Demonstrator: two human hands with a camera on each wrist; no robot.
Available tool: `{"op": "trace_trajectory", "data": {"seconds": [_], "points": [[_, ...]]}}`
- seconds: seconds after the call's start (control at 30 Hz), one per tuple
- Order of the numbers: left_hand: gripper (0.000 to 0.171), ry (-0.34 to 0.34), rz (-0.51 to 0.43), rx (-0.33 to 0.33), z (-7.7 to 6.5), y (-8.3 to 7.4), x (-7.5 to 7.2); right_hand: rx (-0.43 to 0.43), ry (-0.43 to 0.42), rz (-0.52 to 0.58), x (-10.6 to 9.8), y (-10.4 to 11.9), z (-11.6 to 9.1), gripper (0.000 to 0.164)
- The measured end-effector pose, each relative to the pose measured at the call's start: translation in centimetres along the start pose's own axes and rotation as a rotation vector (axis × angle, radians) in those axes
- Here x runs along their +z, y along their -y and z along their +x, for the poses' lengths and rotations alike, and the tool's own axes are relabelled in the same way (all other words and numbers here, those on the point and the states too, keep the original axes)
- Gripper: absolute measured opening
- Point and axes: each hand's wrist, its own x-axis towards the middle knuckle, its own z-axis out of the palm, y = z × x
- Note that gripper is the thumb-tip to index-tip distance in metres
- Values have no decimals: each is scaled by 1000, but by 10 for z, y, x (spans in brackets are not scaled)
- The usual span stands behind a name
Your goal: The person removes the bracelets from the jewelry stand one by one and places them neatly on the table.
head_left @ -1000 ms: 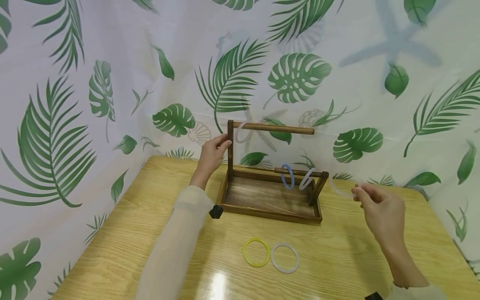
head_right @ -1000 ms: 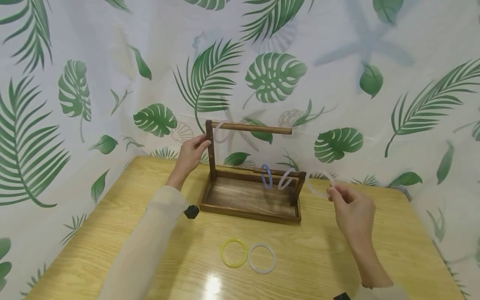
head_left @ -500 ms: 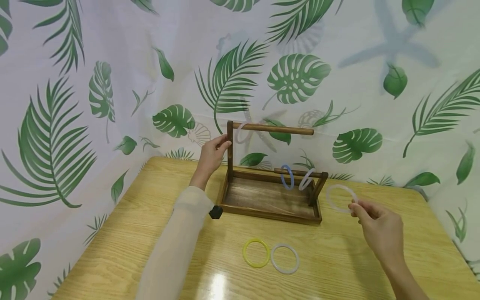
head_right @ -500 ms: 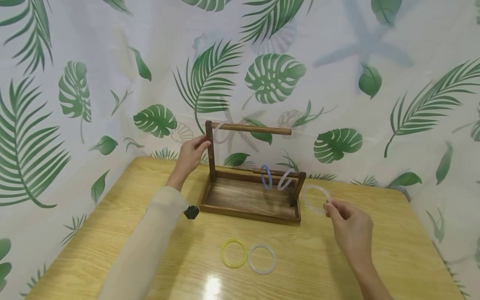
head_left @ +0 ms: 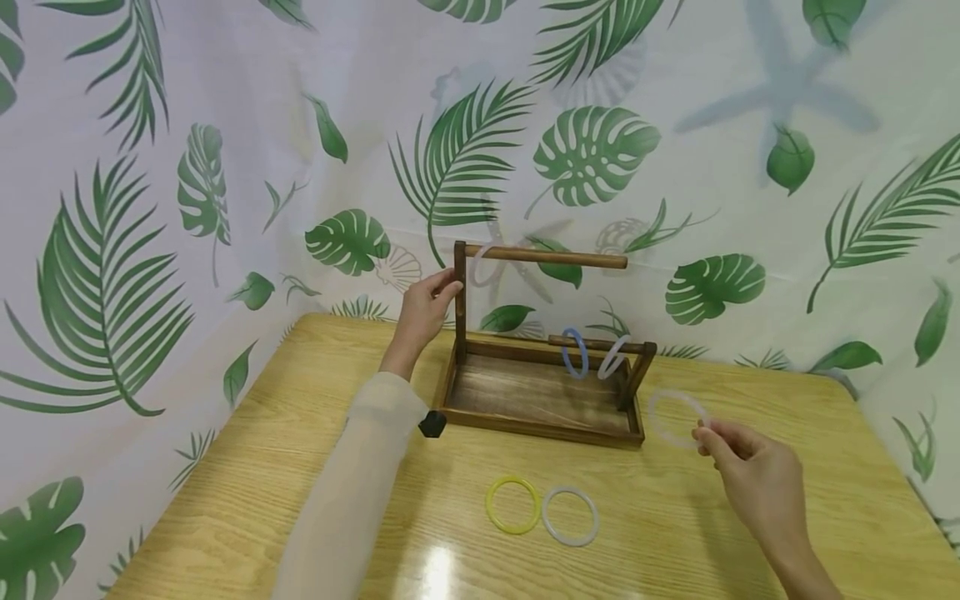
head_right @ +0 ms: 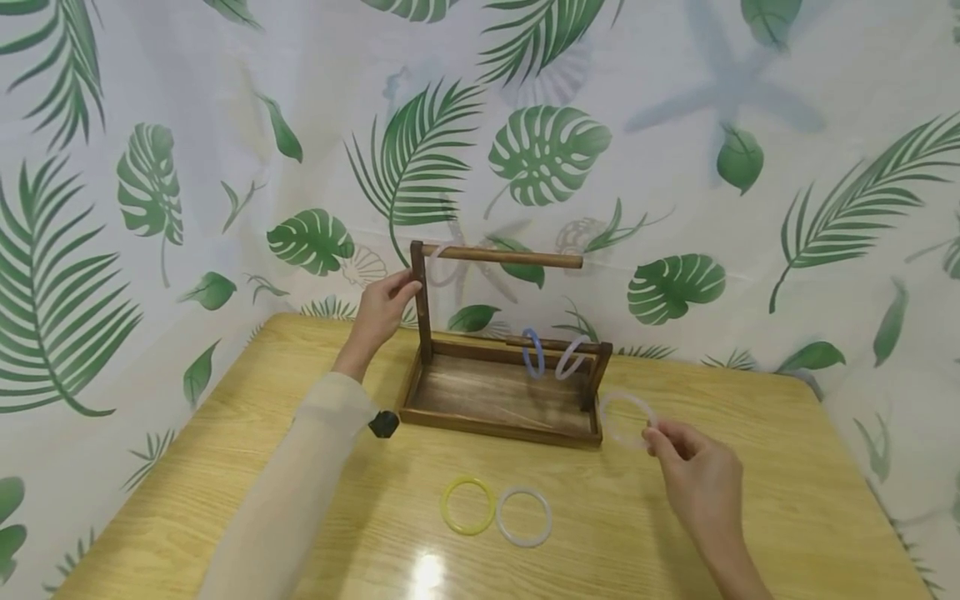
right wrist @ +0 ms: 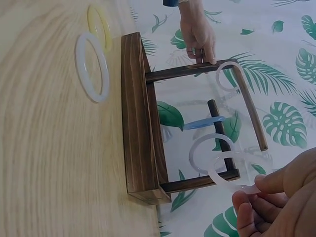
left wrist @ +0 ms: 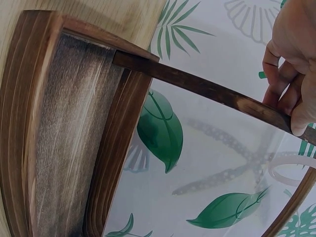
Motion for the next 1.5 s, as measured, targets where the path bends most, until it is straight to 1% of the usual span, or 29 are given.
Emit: {"op": "trace_trajectory", "data": {"seconds": [0.33,0.57,0.8,1.03,1.27,1.5], "points": [[37,7,5,-15,-1,1,-1,57,61,3,7,-4,-10,32],[37,9,-2,-17,-2,0,-2,44,100,3,14,-4,-17,31],[37,12,0,-6,-3,0,-2,115,152,-4,18,-4,-22,31],[37,9,9,-1,-2,0,-3,150,228,-29,19,-7,-25,36],[38,12,3,-3,-1,0,-1,197,257,-32,22,-11,-31,32],[37,6,-3,-1,-1,0,0,201,282,-33,25,-14,-35,33]]}}
